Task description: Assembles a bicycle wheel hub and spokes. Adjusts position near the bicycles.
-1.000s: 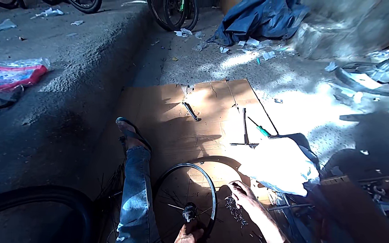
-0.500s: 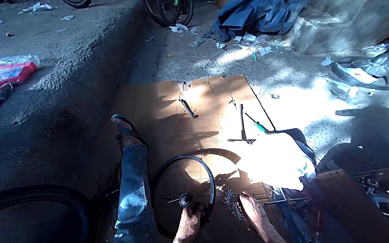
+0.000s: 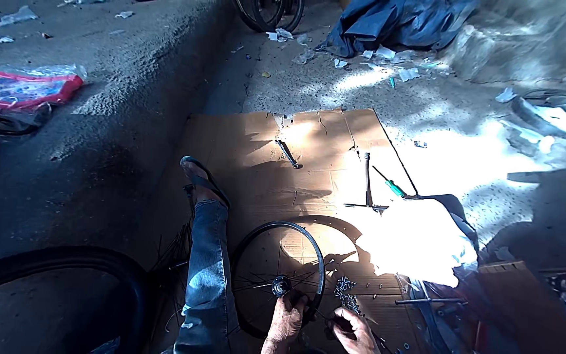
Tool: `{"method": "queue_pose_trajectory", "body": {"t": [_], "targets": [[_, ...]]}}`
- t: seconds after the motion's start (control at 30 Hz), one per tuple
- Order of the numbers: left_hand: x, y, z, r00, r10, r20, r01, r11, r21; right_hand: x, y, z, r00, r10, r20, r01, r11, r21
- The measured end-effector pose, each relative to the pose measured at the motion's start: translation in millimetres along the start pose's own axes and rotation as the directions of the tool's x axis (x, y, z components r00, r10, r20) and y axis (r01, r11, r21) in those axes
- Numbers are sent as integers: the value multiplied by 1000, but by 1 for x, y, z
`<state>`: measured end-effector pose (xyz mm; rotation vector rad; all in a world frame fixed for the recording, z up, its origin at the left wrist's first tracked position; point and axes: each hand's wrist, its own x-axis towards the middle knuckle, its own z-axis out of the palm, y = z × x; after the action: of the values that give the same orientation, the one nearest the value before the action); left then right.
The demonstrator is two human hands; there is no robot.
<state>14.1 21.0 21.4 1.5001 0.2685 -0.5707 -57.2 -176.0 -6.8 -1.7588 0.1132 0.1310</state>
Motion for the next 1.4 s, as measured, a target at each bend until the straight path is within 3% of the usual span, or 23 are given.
{"method": "queue_pose_trajectory", "body": {"t": [0.33,0.6,0.77,0.83,0.9,1.0,1.03,1.1,1.2,1.3,1.4], "targets": [[0,1,0,1000,0,-8,0,1000,-17,-4,-10,9,964,266,-9,-248,910,333],[0,-1,0,1000,9,-11,-9,1000,1,-6,-11,12,957,289,-4,-259,866,428],[0,0,1,1000,15,-20,-15,1000,0,-8,-11,17,990,138,-28,-121,936,332],[-1,1,1,1000,16,-26,-16,1000,3,-7,-6,21,988,155,-18,-138,920,368],[-2,0,2,999,17,-31,-17,1000,12,-4,-6,27,960,280,20,-253,830,497],[-2,-1,2,999,16,-34,-16,1000,-2,3,-13,29,842,484,237,-489,500,715],[-2,-2,2,999,16,-32,-16,1000,-8,4,-14,28,814,508,280,-530,455,715],[-1,-3,2,999,13,-31,-13,1000,-9,2,-18,26,794,550,260,-577,543,610],[0,-4,2,999,17,-35,-17,1000,-2,-5,-21,26,855,498,144,-491,688,534],[-1,-5,2,999,13,-42,-13,1000,-1,-4,-14,31,888,452,82,-396,663,636],[-1,-2,2,999,-2,-39,1,1000,-12,3,-21,33,832,534,148,-497,601,626]]}}
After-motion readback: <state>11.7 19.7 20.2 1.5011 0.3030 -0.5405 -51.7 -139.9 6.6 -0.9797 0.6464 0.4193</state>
